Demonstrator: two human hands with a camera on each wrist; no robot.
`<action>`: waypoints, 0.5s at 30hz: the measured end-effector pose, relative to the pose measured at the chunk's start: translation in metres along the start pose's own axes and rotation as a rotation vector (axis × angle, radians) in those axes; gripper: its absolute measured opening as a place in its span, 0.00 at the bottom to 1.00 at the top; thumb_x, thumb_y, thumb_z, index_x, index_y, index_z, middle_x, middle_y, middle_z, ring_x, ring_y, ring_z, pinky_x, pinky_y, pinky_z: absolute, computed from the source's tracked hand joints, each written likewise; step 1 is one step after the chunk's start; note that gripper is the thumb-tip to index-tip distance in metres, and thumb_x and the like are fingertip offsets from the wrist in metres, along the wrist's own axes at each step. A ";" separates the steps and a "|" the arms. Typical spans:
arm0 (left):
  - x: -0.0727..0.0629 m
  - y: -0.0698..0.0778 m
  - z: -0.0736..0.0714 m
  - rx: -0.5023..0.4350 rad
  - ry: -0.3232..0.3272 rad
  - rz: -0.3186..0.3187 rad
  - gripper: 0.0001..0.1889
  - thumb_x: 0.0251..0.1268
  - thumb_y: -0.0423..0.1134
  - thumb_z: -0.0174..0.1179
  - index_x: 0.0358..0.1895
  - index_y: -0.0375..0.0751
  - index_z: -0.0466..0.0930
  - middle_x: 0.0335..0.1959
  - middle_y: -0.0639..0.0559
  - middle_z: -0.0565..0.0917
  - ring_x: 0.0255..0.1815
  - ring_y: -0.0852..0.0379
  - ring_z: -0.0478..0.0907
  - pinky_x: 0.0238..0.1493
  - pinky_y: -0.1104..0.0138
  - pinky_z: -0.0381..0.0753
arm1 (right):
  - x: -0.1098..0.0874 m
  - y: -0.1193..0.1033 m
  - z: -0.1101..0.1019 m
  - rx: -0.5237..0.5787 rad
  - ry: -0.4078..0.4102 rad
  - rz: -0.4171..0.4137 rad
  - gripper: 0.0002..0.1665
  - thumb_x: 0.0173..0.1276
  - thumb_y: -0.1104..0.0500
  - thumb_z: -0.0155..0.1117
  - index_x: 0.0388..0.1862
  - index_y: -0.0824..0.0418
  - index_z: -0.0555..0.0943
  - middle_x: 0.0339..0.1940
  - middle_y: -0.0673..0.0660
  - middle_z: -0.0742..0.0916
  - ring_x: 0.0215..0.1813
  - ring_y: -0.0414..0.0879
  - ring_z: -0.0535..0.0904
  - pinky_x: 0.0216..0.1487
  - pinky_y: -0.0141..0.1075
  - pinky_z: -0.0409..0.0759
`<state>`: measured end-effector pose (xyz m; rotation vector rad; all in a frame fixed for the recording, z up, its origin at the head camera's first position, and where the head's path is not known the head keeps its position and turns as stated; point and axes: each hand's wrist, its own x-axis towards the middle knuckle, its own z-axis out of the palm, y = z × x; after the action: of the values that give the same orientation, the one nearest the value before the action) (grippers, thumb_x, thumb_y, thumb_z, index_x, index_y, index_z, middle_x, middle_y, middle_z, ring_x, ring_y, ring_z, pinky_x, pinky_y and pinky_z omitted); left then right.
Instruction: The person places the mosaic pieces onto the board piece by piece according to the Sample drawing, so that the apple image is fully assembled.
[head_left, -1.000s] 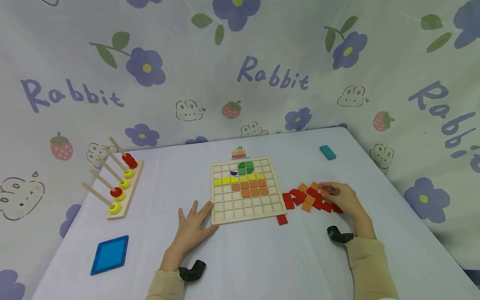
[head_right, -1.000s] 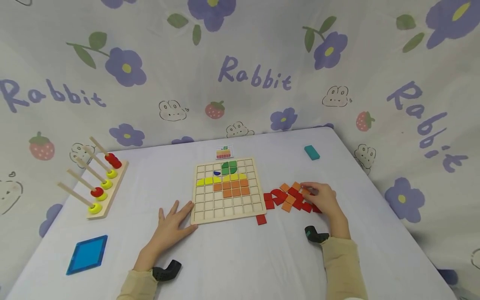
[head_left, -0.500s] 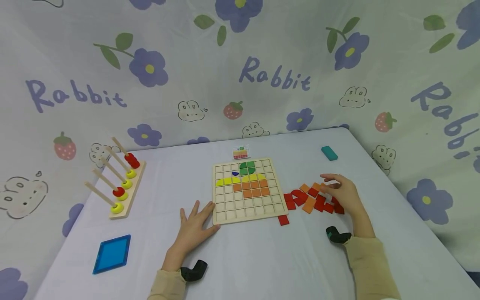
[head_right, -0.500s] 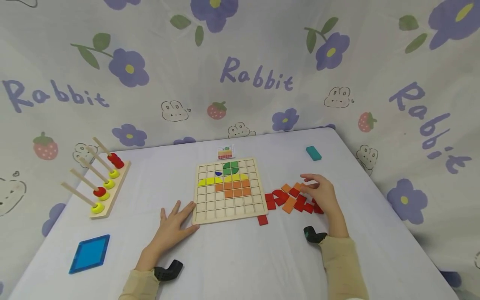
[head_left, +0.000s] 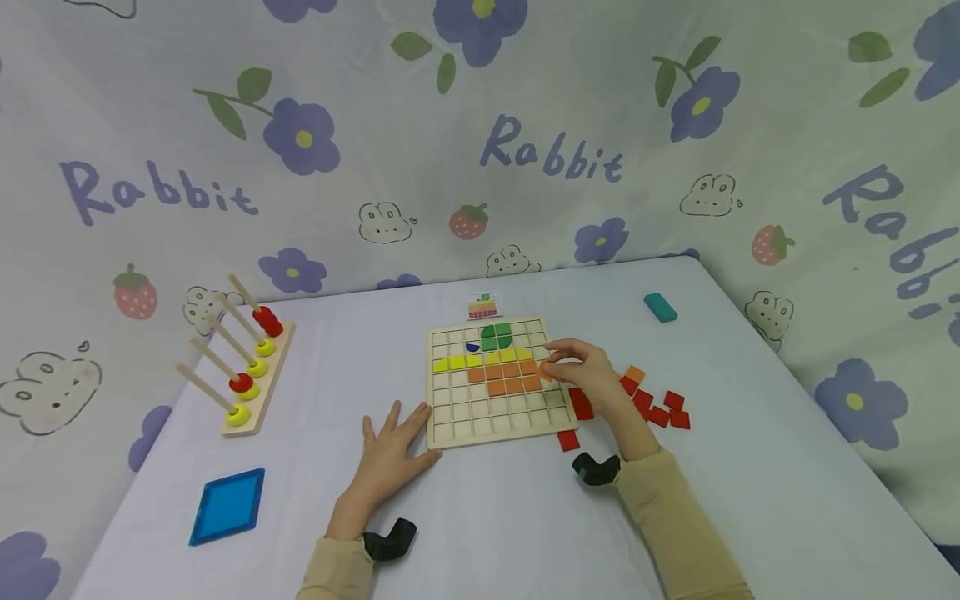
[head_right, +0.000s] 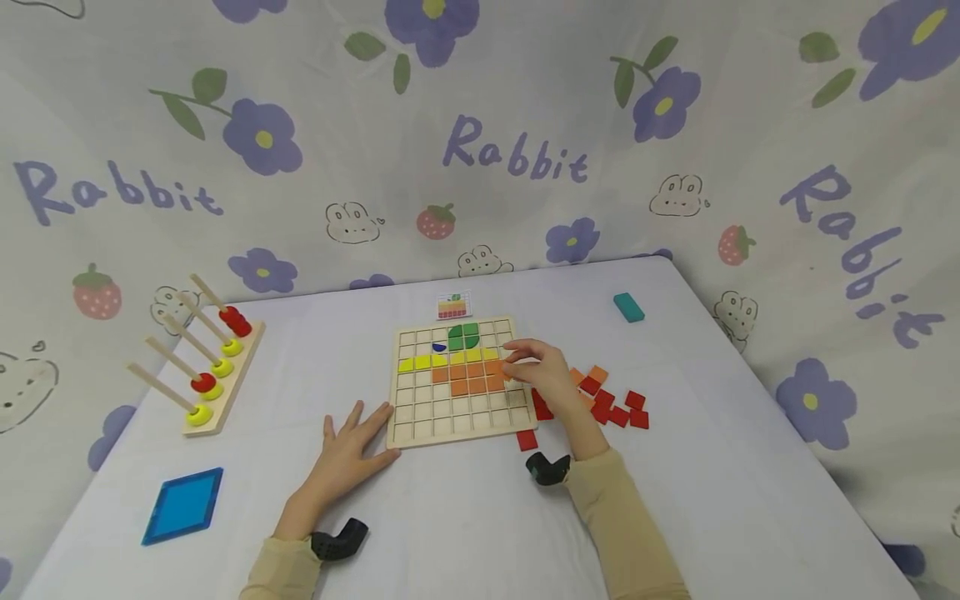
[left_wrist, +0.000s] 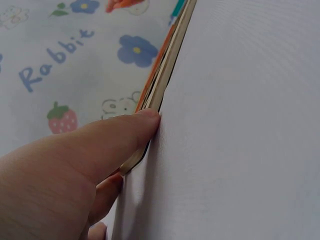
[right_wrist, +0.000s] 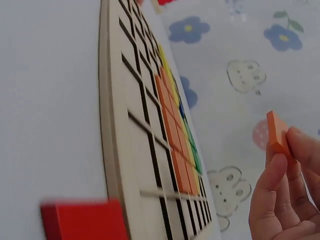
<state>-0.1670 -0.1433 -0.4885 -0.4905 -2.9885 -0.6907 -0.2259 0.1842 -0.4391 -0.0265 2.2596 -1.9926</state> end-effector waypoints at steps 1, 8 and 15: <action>0.000 -0.001 0.000 -0.003 -0.003 -0.004 0.36 0.54 0.55 0.63 0.66 0.44 0.66 0.67 0.49 0.67 0.71 0.35 0.48 0.60 0.32 0.29 | 0.003 -0.001 0.009 0.012 -0.027 -0.001 0.25 0.60 0.62 0.65 0.57 0.66 0.74 0.44 0.60 0.79 0.40 0.45 0.81 0.49 0.44 0.79; -0.001 -0.003 0.002 0.001 -0.014 -0.013 0.37 0.54 0.56 0.62 0.67 0.45 0.65 0.67 0.51 0.67 0.72 0.38 0.48 0.62 0.34 0.28 | 0.018 0.001 0.053 -0.002 -0.098 0.028 0.21 0.59 0.67 0.65 0.53 0.65 0.77 0.43 0.61 0.82 0.43 0.45 0.79 0.43 0.34 0.80; 0.000 -0.002 -0.001 -0.005 -0.014 -0.014 0.37 0.54 0.56 0.62 0.67 0.45 0.66 0.67 0.51 0.67 0.72 0.38 0.48 0.62 0.34 0.28 | 0.027 0.007 0.074 -0.042 -0.086 0.032 0.16 0.58 0.68 0.65 0.47 0.64 0.80 0.39 0.56 0.85 0.44 0.45 0.79 0.44 0.31 0.79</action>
<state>-0.1679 -0.1456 -0.4887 -0.4774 -3.0072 -0.6996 -0.2440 0.1098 -0.4574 -0.0781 2.2344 -1.8902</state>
